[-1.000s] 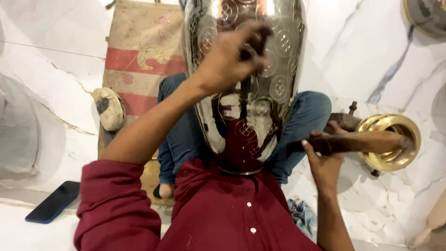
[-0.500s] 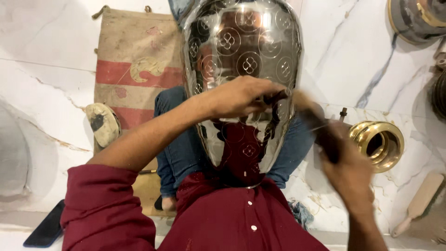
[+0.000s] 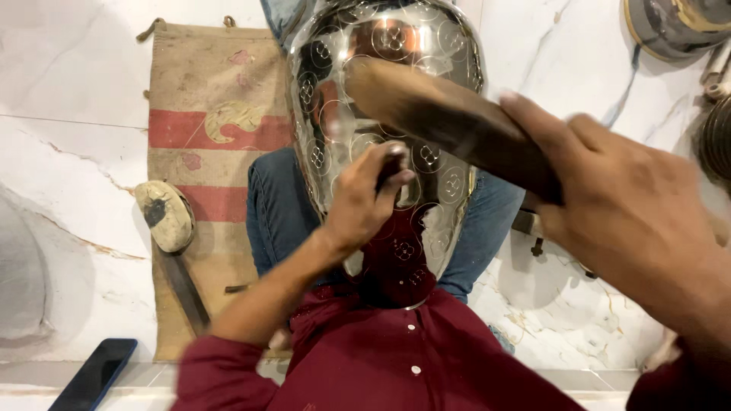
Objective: The person sits on the floor with a large engraved metal vase held between their legs. They hold a small punch against the vase surface with one hand and strike it repeatedly with a wooden mallet in the other hand, working across the patterned surface.
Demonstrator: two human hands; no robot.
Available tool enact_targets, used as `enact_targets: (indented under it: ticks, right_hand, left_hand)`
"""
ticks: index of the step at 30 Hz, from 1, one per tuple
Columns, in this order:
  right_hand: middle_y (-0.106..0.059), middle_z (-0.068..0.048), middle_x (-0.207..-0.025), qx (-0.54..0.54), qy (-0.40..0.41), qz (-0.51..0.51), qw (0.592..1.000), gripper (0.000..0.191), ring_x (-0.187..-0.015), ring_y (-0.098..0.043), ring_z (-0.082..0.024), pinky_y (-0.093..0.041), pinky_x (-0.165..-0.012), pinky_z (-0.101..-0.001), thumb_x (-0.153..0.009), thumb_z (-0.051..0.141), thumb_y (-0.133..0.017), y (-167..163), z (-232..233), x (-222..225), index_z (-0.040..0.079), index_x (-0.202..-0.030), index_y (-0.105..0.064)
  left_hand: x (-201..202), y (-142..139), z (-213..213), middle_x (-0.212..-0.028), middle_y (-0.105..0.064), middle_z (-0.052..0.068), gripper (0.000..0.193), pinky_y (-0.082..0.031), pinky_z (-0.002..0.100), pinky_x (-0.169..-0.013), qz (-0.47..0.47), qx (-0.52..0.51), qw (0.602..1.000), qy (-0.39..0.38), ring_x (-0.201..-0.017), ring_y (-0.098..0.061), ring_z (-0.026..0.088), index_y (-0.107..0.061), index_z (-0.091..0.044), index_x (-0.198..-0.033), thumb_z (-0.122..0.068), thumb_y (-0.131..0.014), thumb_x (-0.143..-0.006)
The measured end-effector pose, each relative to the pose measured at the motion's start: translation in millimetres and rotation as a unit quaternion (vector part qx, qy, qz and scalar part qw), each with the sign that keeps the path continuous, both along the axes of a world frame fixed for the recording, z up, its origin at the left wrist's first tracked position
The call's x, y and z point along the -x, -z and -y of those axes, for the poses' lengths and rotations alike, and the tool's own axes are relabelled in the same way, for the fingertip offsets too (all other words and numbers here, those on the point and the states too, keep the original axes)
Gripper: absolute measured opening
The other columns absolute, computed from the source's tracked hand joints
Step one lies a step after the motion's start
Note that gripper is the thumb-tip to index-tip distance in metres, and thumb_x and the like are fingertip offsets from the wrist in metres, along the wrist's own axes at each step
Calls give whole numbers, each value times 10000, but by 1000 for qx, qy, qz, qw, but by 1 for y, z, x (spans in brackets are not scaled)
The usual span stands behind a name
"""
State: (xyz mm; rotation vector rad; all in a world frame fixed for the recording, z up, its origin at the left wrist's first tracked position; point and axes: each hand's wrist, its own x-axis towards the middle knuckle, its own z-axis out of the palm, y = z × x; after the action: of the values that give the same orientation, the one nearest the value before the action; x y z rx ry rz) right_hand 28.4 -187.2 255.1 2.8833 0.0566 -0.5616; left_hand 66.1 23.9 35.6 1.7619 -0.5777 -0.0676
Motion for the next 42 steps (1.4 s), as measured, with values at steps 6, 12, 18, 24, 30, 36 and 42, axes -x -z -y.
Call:
enact_targets:
  ticks: [6,12,18,24,30,36,42]
  right_hand:
    - [-667,-40,-903,61,-194,32,979,796,-667,-672,-176,-604,-593,-339,-911,157,-645,-25,-28,-13,328,-1636,-365]
    - [-663,-30,-937,68,-158,-21,985,830,-667,-666,-146,-595,-577,-313,-945,173,-628,-24,-30,-18,332,-1684,-285]
    - [-659,-36,-945,139,-64,-120,981,827,-654,-671,-146,-605,-550,-281,-942,306,-661,-6,9,0,357,-1653,-242]
    - [-724,-26,-968,93,60,16,994,868,-807,-733,-181,-616,-684,-338,-830,317,-811,63,48,72,322,-1610,-431]
    - [-722,-209,-1026,-197,318,81,924,874,-812,-762,-310,-640,-710,-447,-886,294,-762,160,42,121,193,-1618,-295]
    - [-721,-281,-975,-233,338,115,905,932,-792,-726,-408,-598,-697,-527,-843,269,-780,198,26,152,175,-1631,-291]
    - [-696,-157,-988,-401,369,301,783,561,-879,-714,-275,-602,-840,-439,-962,150,-816,210,41,170,35,-1390,-473]
  left_hand:
    - [37,8,13,-1052,-673,159,285,-560,429,-834,-9,67,985,-160,-924,-690,292,-537,-17,-1286,-148,-652,-1060]
    - [36,4,14,-1064,-653,168,311,-544,440,-787,-31,63,981,-181,-903,-669,299,-538,-3,-1272,-142,-692,-1039]
    - [-5,-12,5,-967,-690,142,213,-539,389,-697,-13,9,1000,-10,-793,-692,269,-636,-18,-1130,-108,-746,-972]
    - [-53,-23,17,-1021,-736,53,169,-634,315,-772,-19,-48,964,260,-865,-755,193,-631,-96,-1194,-98,-652,-1026]
    - [-82,-26,41,-1049,-752,68,464,-589,364,-833,-72,-129,908,391,-937,-759,194,-497,-114,-1413,-82,-597,-961]
    - [-94,-24,50,-1207,-754,53,542,-608,439,-888,38,-127,861,491,-1023,-753,239,-562,-166,-1423,-104,-698,-902]
    - [-97,-31,49,-1249,-711,86,538,-567,458,-929,60,-148,845,511,-1102,-699,296,-551,-159,-1441,-172,-707,-927]
